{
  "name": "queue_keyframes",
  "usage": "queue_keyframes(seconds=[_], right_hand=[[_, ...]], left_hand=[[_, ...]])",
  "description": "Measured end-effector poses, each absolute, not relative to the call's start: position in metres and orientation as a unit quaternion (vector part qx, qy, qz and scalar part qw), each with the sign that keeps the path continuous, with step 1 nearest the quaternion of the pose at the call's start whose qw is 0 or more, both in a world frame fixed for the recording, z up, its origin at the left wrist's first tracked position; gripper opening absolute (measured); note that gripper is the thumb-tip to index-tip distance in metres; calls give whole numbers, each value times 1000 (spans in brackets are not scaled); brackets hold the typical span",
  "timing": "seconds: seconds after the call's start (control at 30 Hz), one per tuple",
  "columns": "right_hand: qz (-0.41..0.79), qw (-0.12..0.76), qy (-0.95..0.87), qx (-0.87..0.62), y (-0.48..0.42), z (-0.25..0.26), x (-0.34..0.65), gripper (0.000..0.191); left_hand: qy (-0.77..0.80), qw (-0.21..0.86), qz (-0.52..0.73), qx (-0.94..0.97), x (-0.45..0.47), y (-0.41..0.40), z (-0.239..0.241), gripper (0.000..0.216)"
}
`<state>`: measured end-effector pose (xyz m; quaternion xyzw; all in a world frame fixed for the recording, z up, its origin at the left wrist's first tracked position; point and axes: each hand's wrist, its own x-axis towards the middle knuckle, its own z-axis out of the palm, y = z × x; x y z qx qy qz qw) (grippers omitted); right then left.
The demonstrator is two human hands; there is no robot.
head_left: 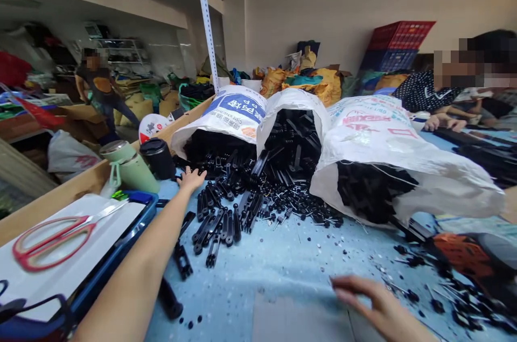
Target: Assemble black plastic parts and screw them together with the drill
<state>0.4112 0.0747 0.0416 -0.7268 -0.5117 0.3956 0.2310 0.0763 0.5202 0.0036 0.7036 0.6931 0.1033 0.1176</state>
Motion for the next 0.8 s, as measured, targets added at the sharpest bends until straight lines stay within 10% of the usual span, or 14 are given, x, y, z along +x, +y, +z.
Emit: queue_keyframes(seconds=[0.37,0.8], right_hand=[[84,286,-492,-818,376,64,443,62],[162,370,-483,-777,280,70,435,40]], left_hand=[[610,86,67,785,100,420,-12,33],[470,52,362,804,103,335,40,55]])
